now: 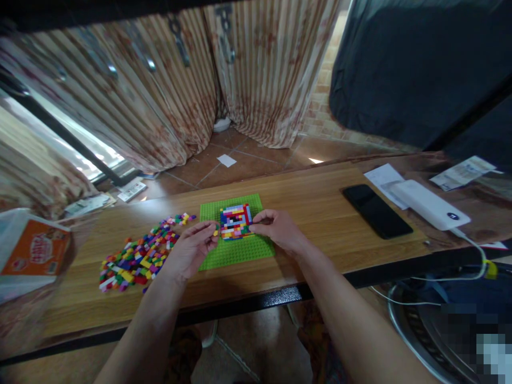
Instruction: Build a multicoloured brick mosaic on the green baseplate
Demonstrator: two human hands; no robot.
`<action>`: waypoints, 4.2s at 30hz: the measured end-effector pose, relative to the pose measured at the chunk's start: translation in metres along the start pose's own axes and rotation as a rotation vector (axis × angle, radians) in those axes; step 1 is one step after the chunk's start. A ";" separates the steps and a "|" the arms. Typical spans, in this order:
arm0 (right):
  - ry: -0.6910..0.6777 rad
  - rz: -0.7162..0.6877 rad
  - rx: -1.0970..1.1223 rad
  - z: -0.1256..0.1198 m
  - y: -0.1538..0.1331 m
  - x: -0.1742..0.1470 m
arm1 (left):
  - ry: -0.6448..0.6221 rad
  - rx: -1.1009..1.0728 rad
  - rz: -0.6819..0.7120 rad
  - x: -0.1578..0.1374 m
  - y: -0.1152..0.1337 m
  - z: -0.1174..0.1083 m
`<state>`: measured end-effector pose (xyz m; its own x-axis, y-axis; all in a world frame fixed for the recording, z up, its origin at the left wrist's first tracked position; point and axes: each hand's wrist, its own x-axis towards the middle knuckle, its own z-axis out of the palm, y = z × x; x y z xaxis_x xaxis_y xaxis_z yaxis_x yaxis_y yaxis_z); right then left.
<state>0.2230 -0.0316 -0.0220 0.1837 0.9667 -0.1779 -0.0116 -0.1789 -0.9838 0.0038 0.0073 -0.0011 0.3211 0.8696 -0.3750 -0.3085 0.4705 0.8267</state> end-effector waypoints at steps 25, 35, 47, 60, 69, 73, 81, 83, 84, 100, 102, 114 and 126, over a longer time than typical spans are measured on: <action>-0.084 -0.628 -0.292 0.043 -0.011 -0.030 | -0.206 0.026 -0.058 -0.008 -0.003 0.007; -0.097 -0.183 -0.144 -0.015 -0.006 -0.008 | -0.032 0.050 0.032 -0.002 0.005 -0.001; -0.141 -0.113 -0.257 -0.008 0.003 -0.008 | 0.010 0.134 0.047 0.000 0.002 -0.004; -0.070 -0.157 -0.322 -0.003 0.003 -0.004 | 0.039 0.161 0.038 0.001 0.000 -0.004; -0.089 -0.103 -0.229 -0.011 0.001 -0.002 | 0.039 0.142 0.035 0.001 0.000 -0.004; -0.097 -0.088 -0.158 -0.011 -0.002 -0.003 | 0.036 0.135 0.028 0.001 0.000 -0.004; -0.108 -0.020 -0.130 -0.004 0.002 -0.001 | 0.054 0.151 0.022 0.003 -0.002 -0.004; -0.098 -0.021 -0.124 -0.003 0.002 0.000 | 0.052 0.159 0.020 0.004 -0.004 -0.004; -0.093 -0.022 -0.121 -0.003 0.002 0.000 | 0.050 0.161 0.019 0.004 -0.004 -0.003; -0.057 -0.006 -0.091 0.000 0.001 -0.003 | 0.052 0.160 0.022 0.006 -0.007 0.000; -0.047 0.011 -0.081 0.000 0.001 -0.003 | 0.052 0.160 0.024 0.006 -0.007 0.000; 0.043 -0.072 -0.045 0.004 -0.004 -0.003 | 0.050 0.093 0.068 0.007 -0.004 -0.001; 0.074 -0.495 -0.394 0.034 -0.007 -0.019 | -0.064 0.031 0.089 0.002 -0.005 0.002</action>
<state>0.1861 -0.0428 -0.0121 0.1420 0.9395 0.3117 0.4521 0.2186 -0.8648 0.0080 0.0059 -0.0050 0.3506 0.8960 -0.2724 -0.3109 0.3857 0.8686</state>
